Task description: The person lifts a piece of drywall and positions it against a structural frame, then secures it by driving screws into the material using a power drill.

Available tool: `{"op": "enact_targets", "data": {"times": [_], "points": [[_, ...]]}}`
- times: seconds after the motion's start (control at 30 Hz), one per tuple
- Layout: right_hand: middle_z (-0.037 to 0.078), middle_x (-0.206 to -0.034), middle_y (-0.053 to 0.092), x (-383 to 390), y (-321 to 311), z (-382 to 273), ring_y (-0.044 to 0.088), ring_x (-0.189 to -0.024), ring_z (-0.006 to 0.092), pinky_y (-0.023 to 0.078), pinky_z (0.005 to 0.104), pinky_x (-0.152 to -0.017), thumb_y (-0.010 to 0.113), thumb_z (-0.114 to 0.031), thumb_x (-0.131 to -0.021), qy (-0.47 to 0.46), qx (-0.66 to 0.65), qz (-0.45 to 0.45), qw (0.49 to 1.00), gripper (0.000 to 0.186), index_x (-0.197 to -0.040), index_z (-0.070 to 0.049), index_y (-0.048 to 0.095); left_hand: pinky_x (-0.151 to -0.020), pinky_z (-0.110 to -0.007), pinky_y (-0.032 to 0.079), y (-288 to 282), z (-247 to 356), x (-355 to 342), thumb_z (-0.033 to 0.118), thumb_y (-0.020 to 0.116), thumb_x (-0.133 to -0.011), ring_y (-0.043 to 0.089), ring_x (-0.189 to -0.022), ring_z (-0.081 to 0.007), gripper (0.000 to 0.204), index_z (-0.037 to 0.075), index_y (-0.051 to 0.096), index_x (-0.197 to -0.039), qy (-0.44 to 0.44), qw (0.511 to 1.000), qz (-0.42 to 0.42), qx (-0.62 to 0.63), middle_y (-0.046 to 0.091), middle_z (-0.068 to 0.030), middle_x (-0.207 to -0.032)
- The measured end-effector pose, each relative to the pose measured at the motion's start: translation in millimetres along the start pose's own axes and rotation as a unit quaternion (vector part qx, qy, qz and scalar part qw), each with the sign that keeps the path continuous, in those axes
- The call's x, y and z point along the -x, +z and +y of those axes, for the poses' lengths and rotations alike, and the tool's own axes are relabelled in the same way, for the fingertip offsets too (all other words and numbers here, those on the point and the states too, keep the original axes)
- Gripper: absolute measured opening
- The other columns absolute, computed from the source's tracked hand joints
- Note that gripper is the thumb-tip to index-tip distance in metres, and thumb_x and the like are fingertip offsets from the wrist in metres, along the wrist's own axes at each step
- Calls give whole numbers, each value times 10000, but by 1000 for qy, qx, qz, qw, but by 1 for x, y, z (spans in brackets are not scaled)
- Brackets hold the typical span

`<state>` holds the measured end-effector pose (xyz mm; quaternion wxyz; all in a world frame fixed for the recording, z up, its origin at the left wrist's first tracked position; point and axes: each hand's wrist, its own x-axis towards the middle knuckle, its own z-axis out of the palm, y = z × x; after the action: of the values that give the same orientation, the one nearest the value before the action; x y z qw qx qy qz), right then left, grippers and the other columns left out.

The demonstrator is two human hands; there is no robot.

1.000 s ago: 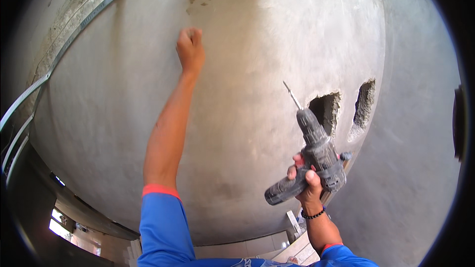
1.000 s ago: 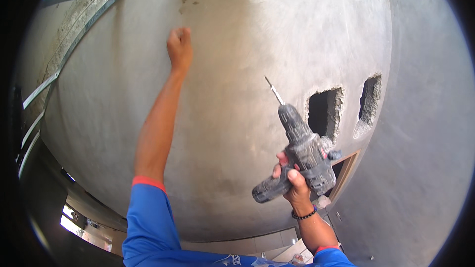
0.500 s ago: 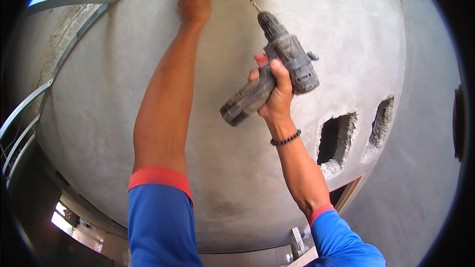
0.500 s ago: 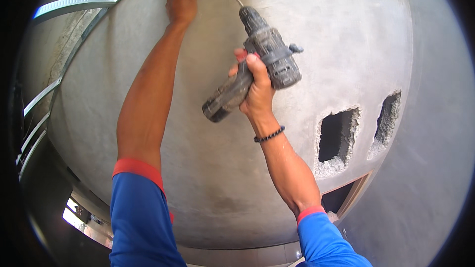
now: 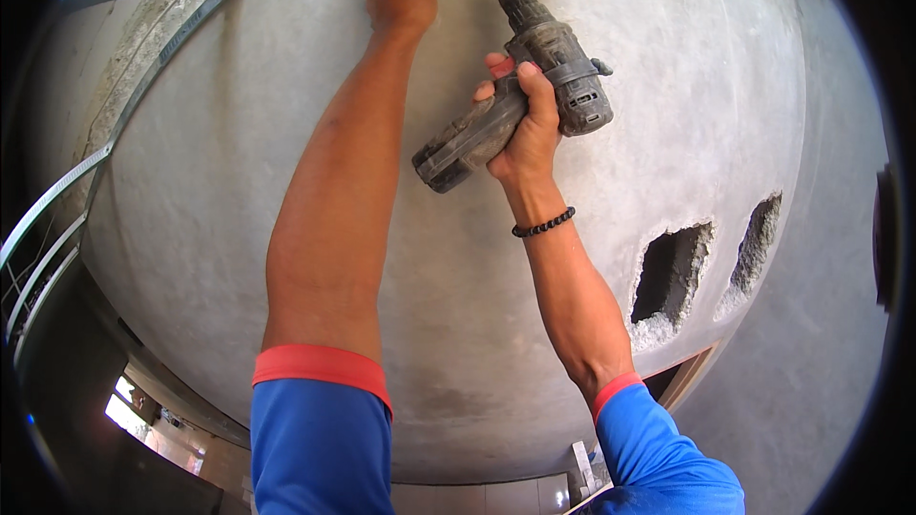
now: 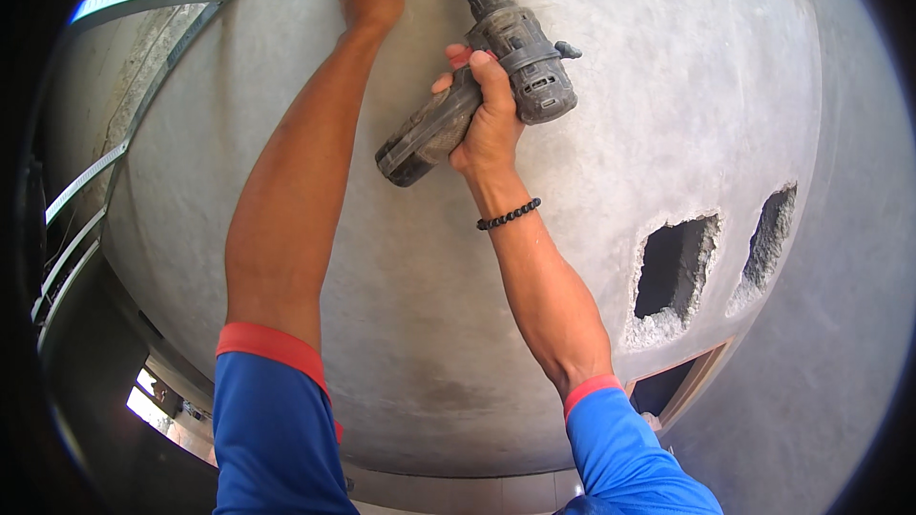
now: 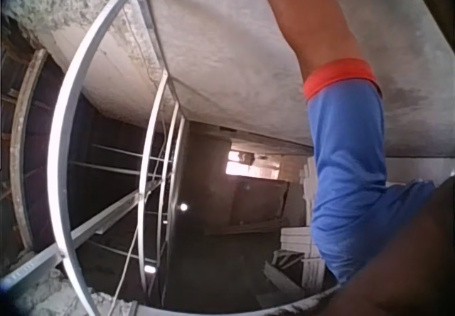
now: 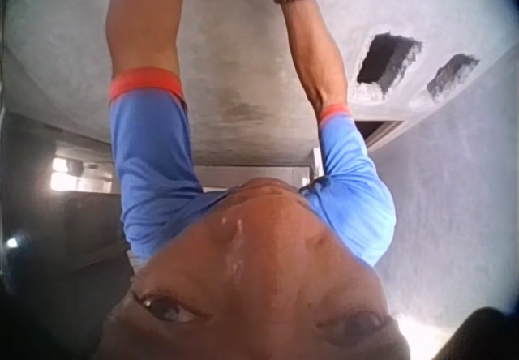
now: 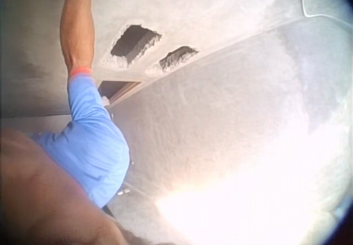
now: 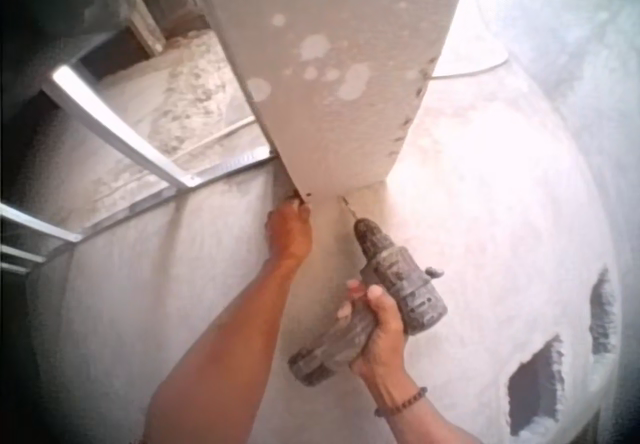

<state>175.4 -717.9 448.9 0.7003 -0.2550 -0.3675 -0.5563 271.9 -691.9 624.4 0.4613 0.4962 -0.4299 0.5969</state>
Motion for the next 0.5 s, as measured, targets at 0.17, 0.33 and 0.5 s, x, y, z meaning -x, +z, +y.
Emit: {"op": "enact_targets", "data": {"times": [0.17,0.33,0.5], "points": [[121,-950,619,-7,-6,1,619,-650,189,543,320,-523,601,-214,-857,-1,16,-13,1000,277,-1046,-28,520,-832,-453,484,-4,7,3,331,558,-902,635,-907,-366,291,86,668,-1015,-48,997,-66,-1,684,-176,-887],[118,-956,620,-8,-7,4,623,-647,191,539,320,-520,603,-215,-857,5,19,-17,1000,273,-1038,-29,520,-801,-456,490,0,0,0,293,563,-894,643,-861,-365,275,66,661,-1014,-10,999,-40,-13,677,-187,-871],[121,-951,624,-7,-6,5,623,-633,186,534,314,-509,611,-216,-850,12,10,-20,1000,276,-1027,-25,518,-779,-485,491,8,-7,-1,217,572,-878,627,-871,-405,232,22,650,-975,42,999,6,16,658,-221,-889]]}}
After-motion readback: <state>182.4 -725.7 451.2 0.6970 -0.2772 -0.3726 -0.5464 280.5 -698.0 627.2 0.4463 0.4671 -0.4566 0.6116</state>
